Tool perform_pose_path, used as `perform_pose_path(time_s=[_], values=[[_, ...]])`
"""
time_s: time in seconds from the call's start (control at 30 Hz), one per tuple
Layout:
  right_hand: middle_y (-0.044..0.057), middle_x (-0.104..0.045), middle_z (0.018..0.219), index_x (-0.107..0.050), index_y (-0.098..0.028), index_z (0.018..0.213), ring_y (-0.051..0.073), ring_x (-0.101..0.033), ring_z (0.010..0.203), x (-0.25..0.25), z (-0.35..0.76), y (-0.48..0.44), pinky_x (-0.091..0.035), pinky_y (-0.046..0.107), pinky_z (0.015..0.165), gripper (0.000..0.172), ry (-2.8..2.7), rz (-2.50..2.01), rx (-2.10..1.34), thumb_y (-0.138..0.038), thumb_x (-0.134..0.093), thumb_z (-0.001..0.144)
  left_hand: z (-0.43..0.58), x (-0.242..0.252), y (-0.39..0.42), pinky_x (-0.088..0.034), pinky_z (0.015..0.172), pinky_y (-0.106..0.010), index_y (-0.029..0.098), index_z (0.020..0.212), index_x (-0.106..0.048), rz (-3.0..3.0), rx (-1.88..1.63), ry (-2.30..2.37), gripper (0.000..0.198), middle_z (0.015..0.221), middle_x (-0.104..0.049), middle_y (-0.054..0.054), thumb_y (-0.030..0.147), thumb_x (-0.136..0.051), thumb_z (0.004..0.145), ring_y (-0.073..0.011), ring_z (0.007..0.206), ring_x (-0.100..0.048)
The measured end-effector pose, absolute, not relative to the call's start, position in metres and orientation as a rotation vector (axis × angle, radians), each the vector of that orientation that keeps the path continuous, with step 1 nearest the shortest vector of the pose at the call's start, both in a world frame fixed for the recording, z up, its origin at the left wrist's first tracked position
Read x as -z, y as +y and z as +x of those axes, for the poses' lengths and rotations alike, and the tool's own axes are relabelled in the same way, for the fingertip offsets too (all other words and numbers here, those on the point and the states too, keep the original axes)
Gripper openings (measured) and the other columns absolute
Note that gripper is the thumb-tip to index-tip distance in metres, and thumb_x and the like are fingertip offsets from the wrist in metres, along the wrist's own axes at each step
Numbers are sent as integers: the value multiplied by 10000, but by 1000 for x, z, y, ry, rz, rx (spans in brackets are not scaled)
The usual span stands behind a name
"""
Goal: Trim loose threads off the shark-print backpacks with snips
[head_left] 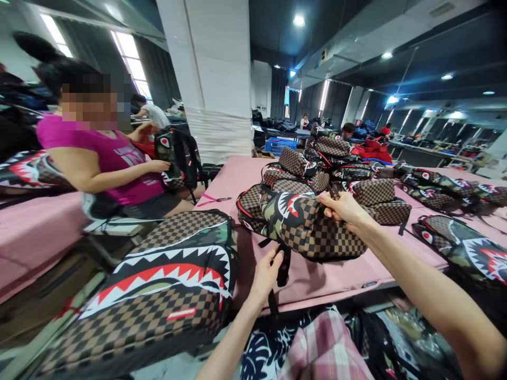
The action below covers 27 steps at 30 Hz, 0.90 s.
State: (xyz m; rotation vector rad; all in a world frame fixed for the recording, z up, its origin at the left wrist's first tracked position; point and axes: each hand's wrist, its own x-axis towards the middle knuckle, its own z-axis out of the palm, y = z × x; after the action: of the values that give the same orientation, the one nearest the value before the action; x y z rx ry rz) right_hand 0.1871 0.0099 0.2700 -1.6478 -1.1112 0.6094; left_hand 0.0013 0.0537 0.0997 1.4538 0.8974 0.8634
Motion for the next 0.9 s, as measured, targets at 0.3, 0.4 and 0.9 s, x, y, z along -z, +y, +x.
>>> perform_pose_path(time_s=[0.3, 0.4, 0.9], values=[[-65, -484, 388, -582, -147, 740, 39, -347, 291, -253, 156, 27, -249, 156, 319, 209, -1164, -1613, -625, -354, -592, 765, -10, -156, 39, -467, 813, -403, 167, 1411, -243, 2339, -916, 1369, 774, 1388, -383, -184, 529, -519, 785, -339, 1076, -544], [-59, -530, 419, -624, -165, 836, 77, -494, 387, -231, 135, 30, -362, 171, 436, 226, -1215, -1635, -554, -377, -601, 759, 8, -154, 44, -493, 715, -410, 152, 1442, -42, 2309, -891, 1392, 917, 1447, -241, -229, 555, -516, 768, -348, 991, -591], [-13, -675, 704, -619, -221, 1100, 136, -618, 707, -160, 162, -27, -449, 247, 743, 319, -1133, -1452, -273, -341, -464, 848, -17, -72, 81, -443, 823, -338, 203, 1279, -470, 1936, -1068, 1464, 492, 1089, -641, -93, 379, -484, 819, -269, 993, -592]])
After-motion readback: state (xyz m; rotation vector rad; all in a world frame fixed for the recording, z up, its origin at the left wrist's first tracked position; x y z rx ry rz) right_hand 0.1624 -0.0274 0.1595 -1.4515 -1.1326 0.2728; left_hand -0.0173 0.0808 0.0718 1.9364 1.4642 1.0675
